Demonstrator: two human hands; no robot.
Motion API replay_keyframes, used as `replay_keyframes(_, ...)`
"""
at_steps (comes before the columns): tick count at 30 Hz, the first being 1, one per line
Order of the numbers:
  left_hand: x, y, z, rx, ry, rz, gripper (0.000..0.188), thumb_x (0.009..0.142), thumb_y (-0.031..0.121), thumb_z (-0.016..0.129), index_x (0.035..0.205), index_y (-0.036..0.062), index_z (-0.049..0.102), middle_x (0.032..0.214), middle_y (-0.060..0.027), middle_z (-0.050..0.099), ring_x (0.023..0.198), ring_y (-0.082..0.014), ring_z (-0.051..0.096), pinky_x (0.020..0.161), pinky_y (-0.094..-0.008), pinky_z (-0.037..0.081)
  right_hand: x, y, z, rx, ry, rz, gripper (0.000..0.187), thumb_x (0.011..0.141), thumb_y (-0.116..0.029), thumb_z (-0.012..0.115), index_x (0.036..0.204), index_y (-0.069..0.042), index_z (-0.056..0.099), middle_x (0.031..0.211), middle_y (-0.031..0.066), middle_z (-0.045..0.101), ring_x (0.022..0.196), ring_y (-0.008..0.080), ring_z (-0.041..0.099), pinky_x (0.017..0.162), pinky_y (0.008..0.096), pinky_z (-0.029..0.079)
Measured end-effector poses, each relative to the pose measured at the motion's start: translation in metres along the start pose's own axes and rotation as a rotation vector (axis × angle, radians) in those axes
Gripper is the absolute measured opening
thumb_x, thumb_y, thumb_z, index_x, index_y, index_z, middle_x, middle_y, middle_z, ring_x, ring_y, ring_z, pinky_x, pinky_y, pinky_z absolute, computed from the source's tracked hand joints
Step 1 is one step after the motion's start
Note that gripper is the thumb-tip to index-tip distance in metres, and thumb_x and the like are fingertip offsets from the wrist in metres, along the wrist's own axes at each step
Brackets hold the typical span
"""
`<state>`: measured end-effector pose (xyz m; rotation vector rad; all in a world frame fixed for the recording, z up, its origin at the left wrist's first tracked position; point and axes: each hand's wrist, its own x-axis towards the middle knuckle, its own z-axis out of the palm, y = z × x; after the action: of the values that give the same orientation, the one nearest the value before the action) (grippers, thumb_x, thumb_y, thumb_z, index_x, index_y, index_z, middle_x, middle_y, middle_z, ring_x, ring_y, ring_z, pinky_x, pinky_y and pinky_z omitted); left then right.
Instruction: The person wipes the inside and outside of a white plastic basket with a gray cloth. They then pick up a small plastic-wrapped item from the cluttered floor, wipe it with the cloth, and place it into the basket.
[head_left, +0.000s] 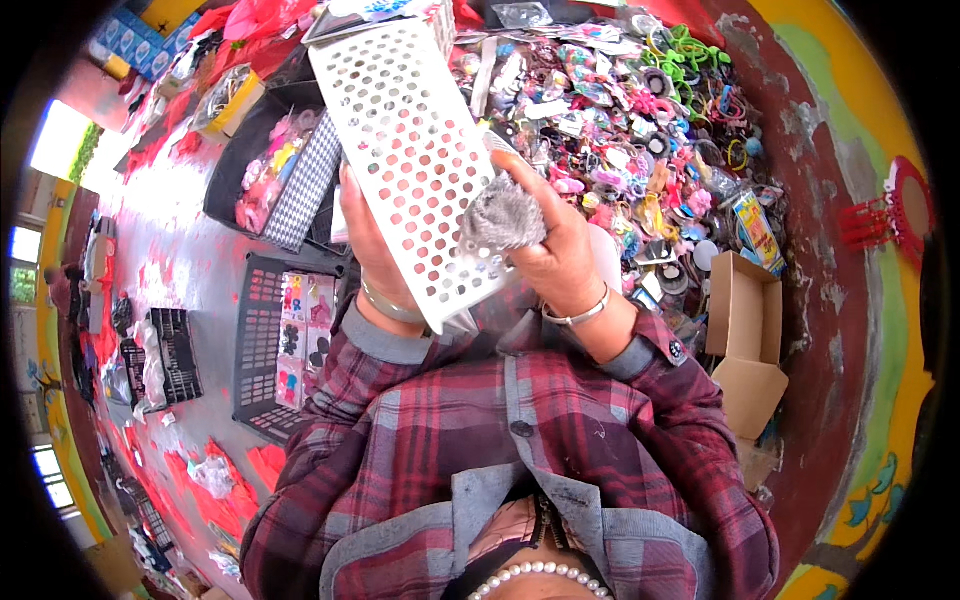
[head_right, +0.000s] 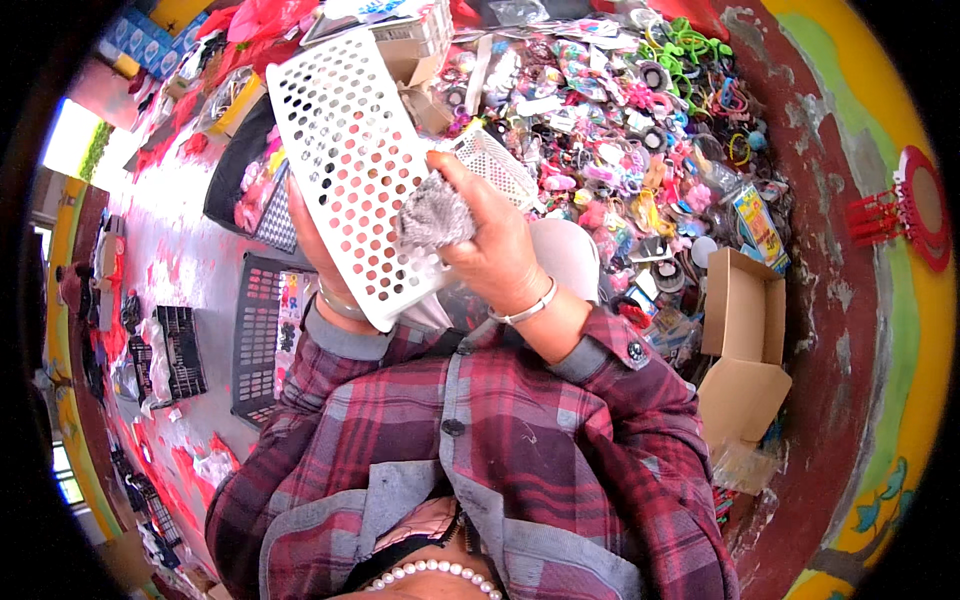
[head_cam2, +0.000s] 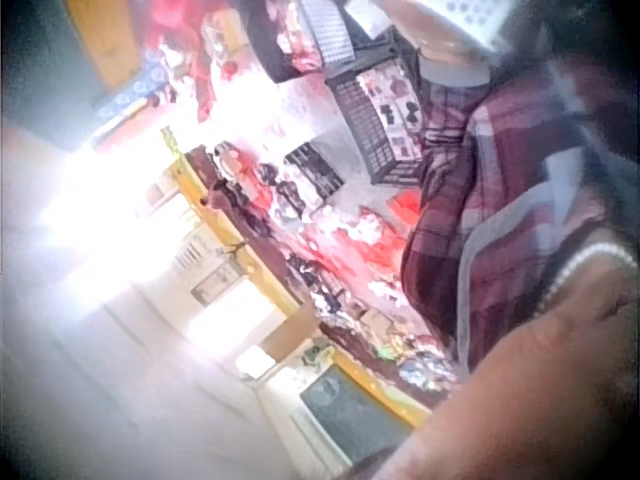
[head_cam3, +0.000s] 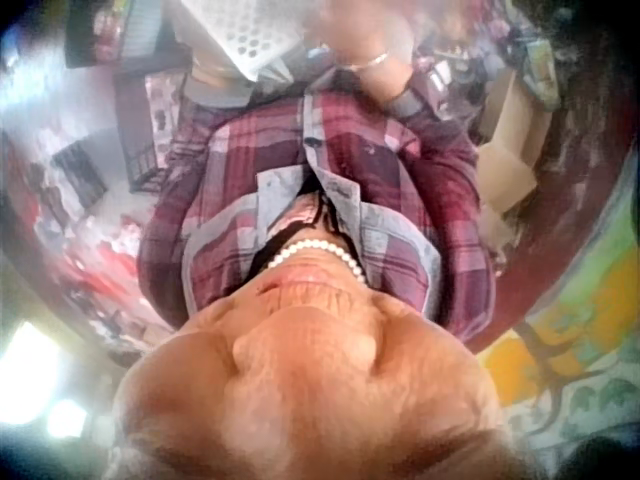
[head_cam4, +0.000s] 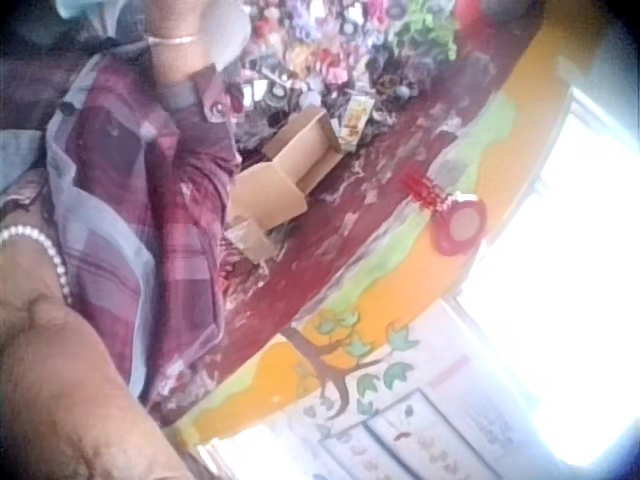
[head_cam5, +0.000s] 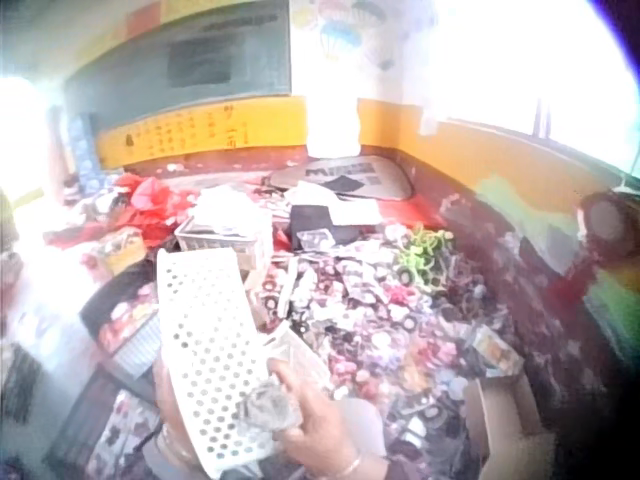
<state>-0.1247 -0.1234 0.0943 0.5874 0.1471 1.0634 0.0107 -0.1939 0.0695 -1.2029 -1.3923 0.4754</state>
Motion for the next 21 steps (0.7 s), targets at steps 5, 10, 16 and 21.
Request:
replay_keyframes(5,0.009,0.029,0.002,-0.117,-0.159,0.057,0.060,0.087,0.035,0.047,0.130,-0.0033,0.031,0.127,-0.0186,0.043,0.114,-0.0307,0.046,0.098,-0.0421,0.035,-0.005,-0.013,0.008,-0.324,0.003,-0.414,0.062,0.063,-0.005,0.061,0.123,-0.003,0.045,0.114,0.0133,0.053,0.108,0.0297,0.050,0.095,0.0422,0.033)
replay_keyframes(10,0.008,0.035,-0.003,-0.162,-0.099,-0.085,0.050,0.091,0.028,0.040,0.130,-0.0022,0.032,0.129,-0.0186,0.043,0.116,-0.0311,0.045,0.099,-0.0427,0.034,0.005,-0.036,-0.008,-0.441,-0.611,-0.698,0.062,0.065,-0.024,0.060,0.124,-0.014,0.046,0.122,0.0047,0.050,0.120,0.0232,0.042,0.102,0.0485,0.020)
replay_keyframes(16,-0.006,0.015,-0.009,-0.074,-0.046,-0.204,0.049,0.094,0.035,0.032,0.128,0.0002,0.037,0.124,-0.0142,0.048,0.110,-0.0256,0.050,0.096,-0.0360,0.038,0.035,-0.038,-0.003,-0.631,-0.588,-0.734,0.055,0.069,-0.018,0.056,0.123,-0.013,0.046,0.118,0.0035,0.052,0.116,0.0209,0.044,0.102,0.0443,0.025)
replay_keyframes(21,0.002,0.016,-0.014,-0.122,-0.075,-0.108,0.048,0.095,0.035,0.030,0.128,0.0005,0.037,0.123,-0.0138,0.048,0.113,-0.0245,0.048,0.097,-0.0364,0.038,0.048,-0.037,0.007,-0.612,-0.434,-0.715,0.050,0.068,-0.012,0.056,0.118,-0.011,0.049,0.119,0.0054,0.052,0.115,0.0210,0.045,0.101,0.0428,0.028)
